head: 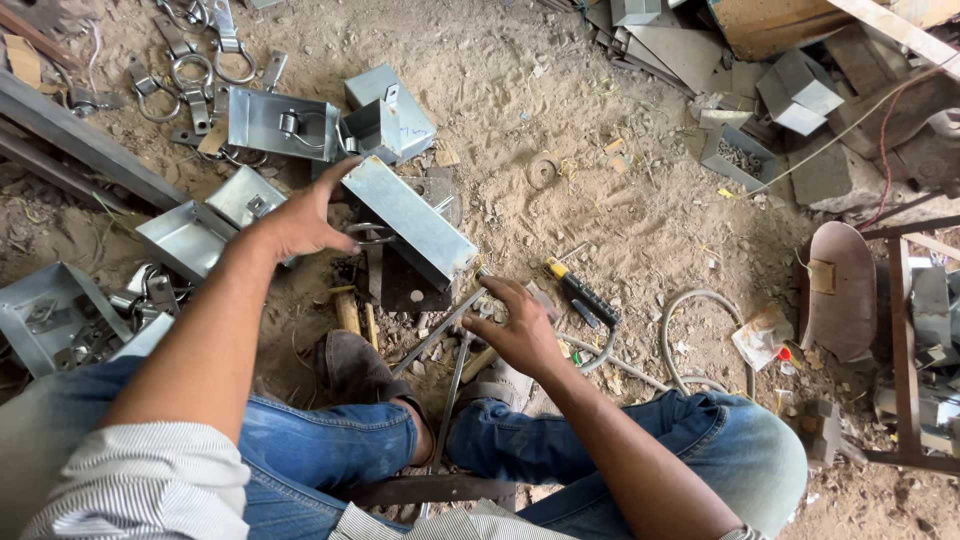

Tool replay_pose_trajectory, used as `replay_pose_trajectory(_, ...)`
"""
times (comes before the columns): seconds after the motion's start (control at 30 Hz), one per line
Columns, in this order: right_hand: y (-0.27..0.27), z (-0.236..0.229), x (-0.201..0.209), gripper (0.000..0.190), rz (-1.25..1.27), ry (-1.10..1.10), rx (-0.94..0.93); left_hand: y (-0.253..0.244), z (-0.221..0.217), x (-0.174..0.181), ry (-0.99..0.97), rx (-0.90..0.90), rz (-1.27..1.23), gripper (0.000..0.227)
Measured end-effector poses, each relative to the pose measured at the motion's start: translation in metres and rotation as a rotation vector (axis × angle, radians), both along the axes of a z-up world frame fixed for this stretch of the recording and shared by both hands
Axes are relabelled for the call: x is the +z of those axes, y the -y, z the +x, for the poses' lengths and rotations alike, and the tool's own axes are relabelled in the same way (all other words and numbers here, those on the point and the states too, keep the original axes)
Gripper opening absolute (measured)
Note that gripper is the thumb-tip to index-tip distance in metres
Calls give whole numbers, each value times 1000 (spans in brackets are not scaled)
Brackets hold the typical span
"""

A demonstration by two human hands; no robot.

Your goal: The person welds metal components together to assemble a box, uses a hammer to shape the metal parts, and attaches small brackets using a welding tool.

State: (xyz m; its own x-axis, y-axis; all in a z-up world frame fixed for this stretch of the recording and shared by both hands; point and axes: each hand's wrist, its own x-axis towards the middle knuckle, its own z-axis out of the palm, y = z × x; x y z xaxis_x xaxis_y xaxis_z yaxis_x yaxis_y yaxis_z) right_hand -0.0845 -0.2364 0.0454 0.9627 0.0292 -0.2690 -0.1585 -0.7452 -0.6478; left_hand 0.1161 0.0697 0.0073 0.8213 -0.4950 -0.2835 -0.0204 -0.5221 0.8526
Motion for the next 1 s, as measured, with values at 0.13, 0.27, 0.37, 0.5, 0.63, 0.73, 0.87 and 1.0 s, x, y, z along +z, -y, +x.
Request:
replay_pose_trajectory(0.13, 0, 3, -5, 82, -50, -32, 19, 4, 15, 5, 15, -98, 95, 139)
replay_pose_trajectory(0.27, 5, 5, -12, 77, -67, -13, 48, 6, 12, -9, -11, -15, 72, 117)
replay_pose_trajectory(0.37, 7, 7, -15, 71, -78, -18, 44, -1, 9, -28, 133, 68, 99, 79)
replay_pose_trajectory(0.5, 9, 3, -16, 64, -96, -36, 47, 7, -4, -53, 469, 185, 60, 56)
replay_pose_trajectory(0.63, 13, -1, -18, 61, -126, -7, 34, 23, -26, -48, 547, 401, 186, 52)
replay_pose_trajectory(0.73, 18, -4, -20, 59, -124, 73, 48, 35, -43, -39, 722, 540, 153, 48)
replay_pose_trajectory(0.87, 21, -10, -20, 60, -117, 77, 38, 41, -53, -30, 687, 651, 180, 44)
replay_pose_trajectory(1.0, 21, -13, -14, 58, -107, 84, 53, 38, -58, -27, 550, 686, 139, 38)
